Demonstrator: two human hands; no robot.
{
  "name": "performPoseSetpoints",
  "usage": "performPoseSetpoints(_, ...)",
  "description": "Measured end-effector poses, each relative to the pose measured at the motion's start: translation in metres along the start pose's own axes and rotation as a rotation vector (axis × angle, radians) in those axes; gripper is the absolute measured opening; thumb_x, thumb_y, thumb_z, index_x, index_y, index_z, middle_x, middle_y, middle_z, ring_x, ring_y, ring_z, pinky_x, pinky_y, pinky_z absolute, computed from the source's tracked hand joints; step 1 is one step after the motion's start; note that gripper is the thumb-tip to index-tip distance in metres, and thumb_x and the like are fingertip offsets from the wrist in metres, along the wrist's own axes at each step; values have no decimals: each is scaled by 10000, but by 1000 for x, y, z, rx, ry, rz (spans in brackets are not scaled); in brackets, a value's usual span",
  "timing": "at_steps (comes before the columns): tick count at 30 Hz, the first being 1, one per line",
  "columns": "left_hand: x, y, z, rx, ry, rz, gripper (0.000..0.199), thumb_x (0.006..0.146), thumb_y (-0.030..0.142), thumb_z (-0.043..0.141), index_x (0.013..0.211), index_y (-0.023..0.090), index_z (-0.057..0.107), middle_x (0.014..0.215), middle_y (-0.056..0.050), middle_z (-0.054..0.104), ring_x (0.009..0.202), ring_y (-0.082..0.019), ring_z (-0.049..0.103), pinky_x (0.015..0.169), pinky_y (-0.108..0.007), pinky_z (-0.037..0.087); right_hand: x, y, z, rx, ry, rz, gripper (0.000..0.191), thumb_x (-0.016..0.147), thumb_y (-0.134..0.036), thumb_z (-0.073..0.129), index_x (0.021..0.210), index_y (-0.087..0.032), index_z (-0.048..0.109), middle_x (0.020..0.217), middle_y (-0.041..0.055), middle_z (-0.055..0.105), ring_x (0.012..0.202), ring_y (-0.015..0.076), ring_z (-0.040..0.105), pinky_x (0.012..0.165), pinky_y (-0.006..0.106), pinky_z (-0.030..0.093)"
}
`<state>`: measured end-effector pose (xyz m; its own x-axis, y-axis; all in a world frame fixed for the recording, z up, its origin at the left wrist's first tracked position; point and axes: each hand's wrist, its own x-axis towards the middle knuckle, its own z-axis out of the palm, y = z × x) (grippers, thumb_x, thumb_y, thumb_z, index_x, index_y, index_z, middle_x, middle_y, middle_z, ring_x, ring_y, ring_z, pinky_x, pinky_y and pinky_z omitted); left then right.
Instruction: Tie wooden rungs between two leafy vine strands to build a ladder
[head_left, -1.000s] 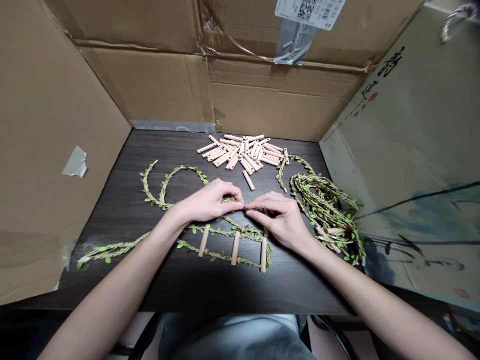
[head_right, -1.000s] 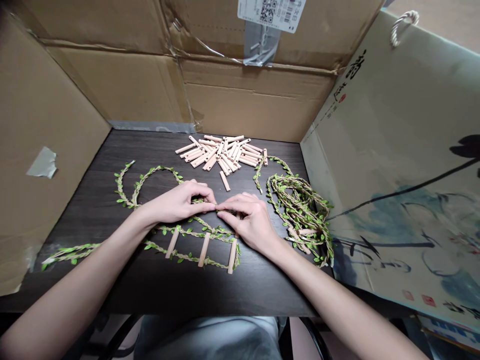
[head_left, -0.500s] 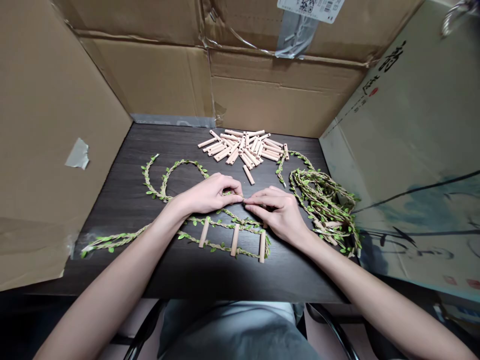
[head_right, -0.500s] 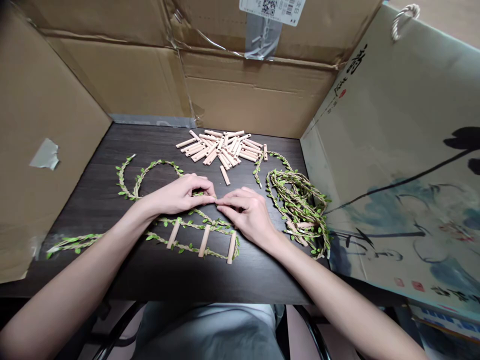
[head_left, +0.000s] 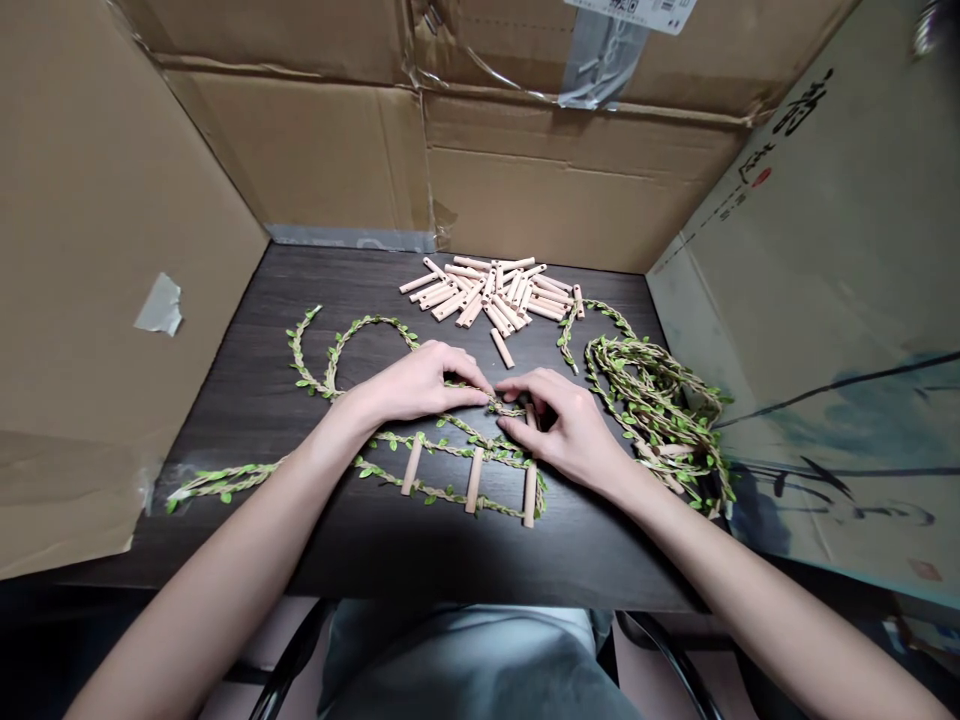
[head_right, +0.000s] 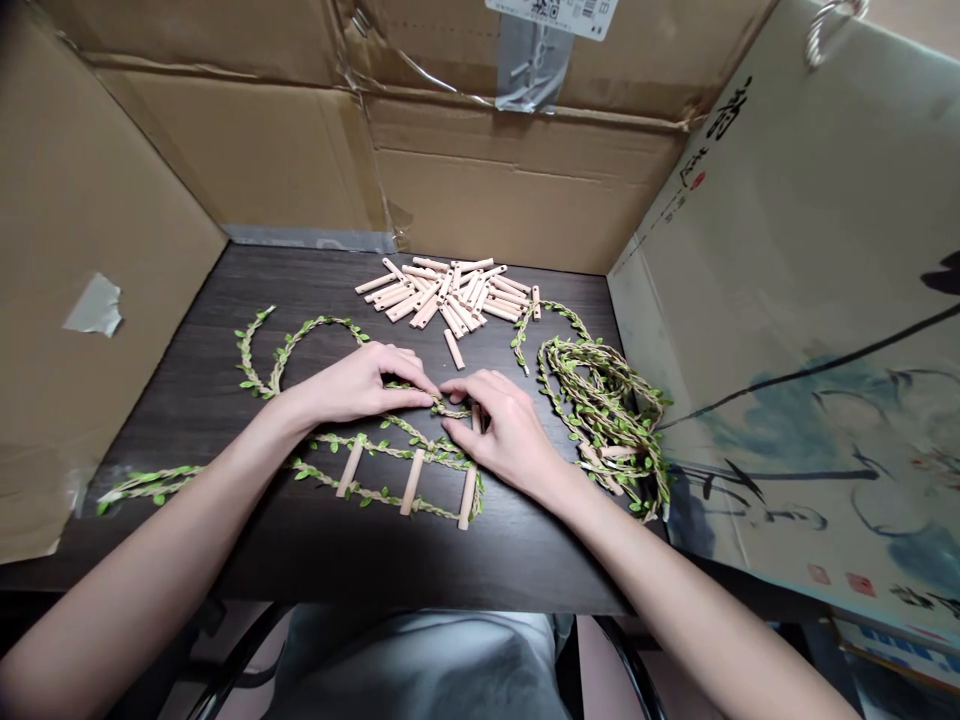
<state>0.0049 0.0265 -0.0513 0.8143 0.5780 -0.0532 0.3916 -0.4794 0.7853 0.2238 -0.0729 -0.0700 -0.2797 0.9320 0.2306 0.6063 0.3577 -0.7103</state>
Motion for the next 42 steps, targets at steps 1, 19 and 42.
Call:
performPoseSetpoints(1,0,-1,0,4,11,17,194,896,324,725,985,195,839,942,-51,785,861,-177,673,824,-275,476,0,0,-2,-17,-9,9,276,884,-214,720,1156,-193,686,1001,47,697,819,176,606,758,300,464)
performPoseSetpoints(19,-6,31,11,316,4,169,89,906,173,583,917,198,667,947,-24,683,937,-204,583,906,-338,367,-8,-7,-38,-143,-286,174,191,965,-319,686,1125,-215,678,749,-3,693,669,164,603,645,277,398)
performPoseSetpoints(42,-13,42,3,266,-266,-120,104,874,342,748,910,245,758,653,50,648,591,-122,534,589,-236,316,-5,-9,-27,-102,-140,313,195,845,-329,827,905,-184,711,659,-35,697,579,121,613,616,251,422)
